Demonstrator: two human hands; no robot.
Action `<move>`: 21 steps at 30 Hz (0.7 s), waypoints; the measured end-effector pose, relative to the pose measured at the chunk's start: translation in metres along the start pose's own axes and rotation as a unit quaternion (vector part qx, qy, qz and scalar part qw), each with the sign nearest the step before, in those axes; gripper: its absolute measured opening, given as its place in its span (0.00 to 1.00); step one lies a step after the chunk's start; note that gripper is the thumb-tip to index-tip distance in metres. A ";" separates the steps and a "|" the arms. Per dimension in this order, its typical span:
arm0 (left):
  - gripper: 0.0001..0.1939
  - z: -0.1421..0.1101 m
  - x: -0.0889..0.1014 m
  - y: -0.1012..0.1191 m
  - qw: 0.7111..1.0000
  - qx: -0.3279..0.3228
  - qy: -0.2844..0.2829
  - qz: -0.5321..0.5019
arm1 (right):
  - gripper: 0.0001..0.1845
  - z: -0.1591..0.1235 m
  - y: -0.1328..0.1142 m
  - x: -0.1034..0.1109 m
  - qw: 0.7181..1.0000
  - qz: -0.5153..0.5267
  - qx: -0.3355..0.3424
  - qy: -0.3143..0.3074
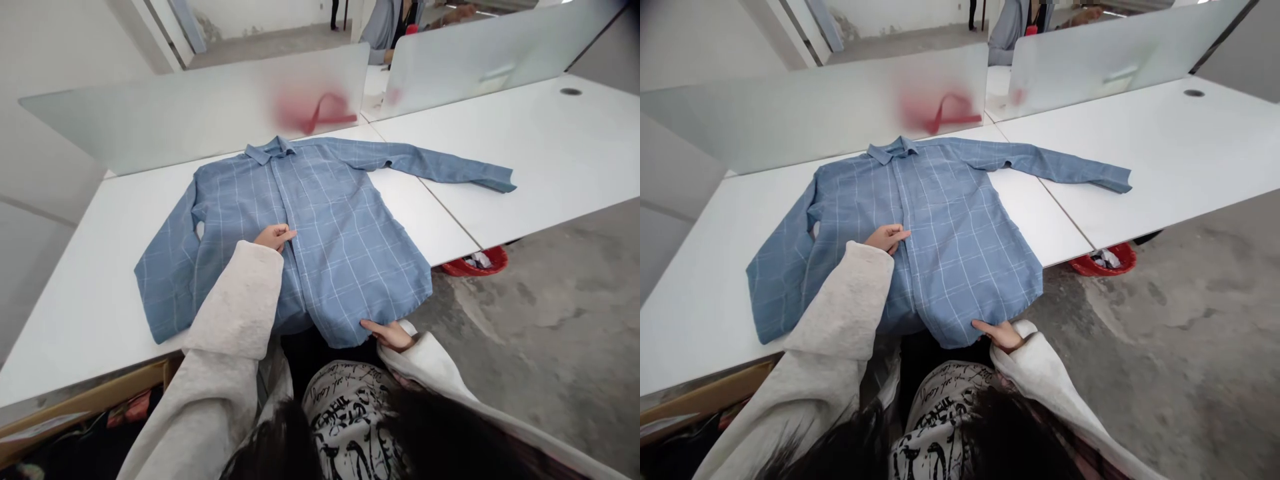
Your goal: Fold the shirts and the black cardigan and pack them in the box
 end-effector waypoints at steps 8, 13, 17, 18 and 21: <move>0.14 -0.025 0.024 0.018 0.991 -0.011 0.055 0.119 | 0.27 -0.008 0.023 0.103 0.960 0.179 0.089 0.194; 0.21 -0.072 0.067 0.090 0.958 -0.118 0.133 0.225 | 0.24 -0.002 0.006 0.145 0.938 0.145 0.129 0.287; 0.24 -0.057 0.081 0.119 0.938 -0.169 0.143 0.266 | 0.23 0.001 -0.016 0.151 0.939 0.130 0.130 0.292; 0.24 -0.043 0.077 0.116 0.937 -0.163 0.131 0.280 | 0.23 -0.001 -0.020 0.153 0.938 0.113 0.127 0.301; 0.25 0.007 0.045 0.083 0.928 -0.099 0.054 0.356 | 0.23 -0.008 -0.035 0.162 0.940 0.043 0.119 0.316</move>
Point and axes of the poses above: each hand's wrist, its own z-axis towards the middle knuckle, its own x-axis out of the back of the hand, y = z × x, the point moved 7 cm from there along z, towards the middle knuckle, and after that the axes turned 2 degrees about y, right-handed, at the moved point
